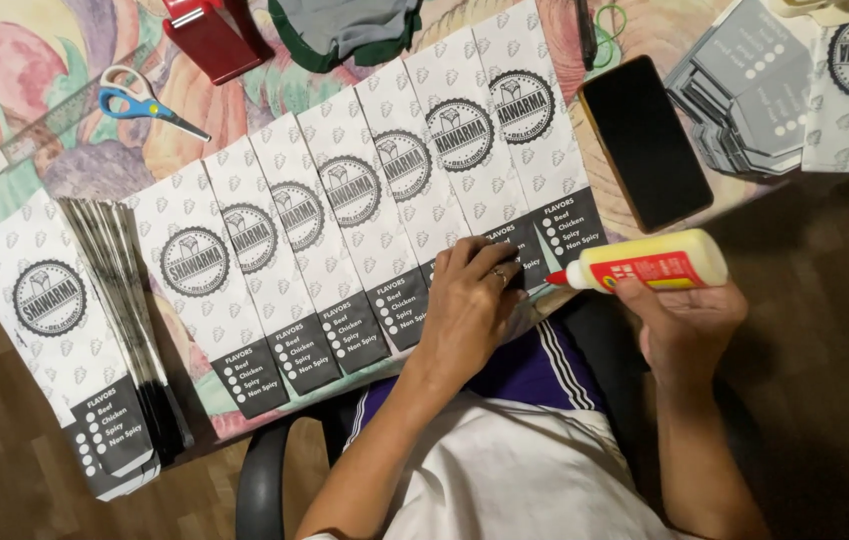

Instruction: Aligning paper shawarma sleeves on a table and applying glue to the edges for assembly.

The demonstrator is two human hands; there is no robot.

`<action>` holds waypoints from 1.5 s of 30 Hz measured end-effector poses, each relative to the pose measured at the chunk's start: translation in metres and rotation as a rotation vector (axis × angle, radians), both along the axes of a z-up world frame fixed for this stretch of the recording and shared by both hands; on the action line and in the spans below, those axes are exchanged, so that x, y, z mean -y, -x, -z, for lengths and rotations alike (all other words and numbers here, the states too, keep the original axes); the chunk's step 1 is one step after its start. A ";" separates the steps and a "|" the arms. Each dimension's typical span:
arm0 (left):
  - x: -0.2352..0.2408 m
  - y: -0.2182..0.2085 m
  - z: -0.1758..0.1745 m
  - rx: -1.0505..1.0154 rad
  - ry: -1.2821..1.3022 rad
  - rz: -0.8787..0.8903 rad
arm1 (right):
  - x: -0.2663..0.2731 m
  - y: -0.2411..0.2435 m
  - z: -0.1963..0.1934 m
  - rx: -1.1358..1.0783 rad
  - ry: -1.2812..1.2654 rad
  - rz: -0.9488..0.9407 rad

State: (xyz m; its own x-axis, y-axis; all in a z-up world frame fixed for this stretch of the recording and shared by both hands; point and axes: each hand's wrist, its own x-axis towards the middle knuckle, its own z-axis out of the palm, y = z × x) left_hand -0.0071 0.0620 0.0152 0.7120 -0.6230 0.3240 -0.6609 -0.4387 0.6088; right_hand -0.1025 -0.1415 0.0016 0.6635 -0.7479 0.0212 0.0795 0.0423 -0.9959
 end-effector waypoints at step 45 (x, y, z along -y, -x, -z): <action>-0.001 0.008 0.006 -0.015 0.026 -0.090 | -0.013 0.005 0.013 -0.087 0.260 -0.121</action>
State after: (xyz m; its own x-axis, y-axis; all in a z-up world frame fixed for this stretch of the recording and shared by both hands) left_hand -0.0152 0.0626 0.0091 0.7700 -0.5473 0.3281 -0.6098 -0.4799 0.6307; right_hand -0.1076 -0.1285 -0.0109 0.7551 -0.6403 0.1407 0.0033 -0.2109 -0.9775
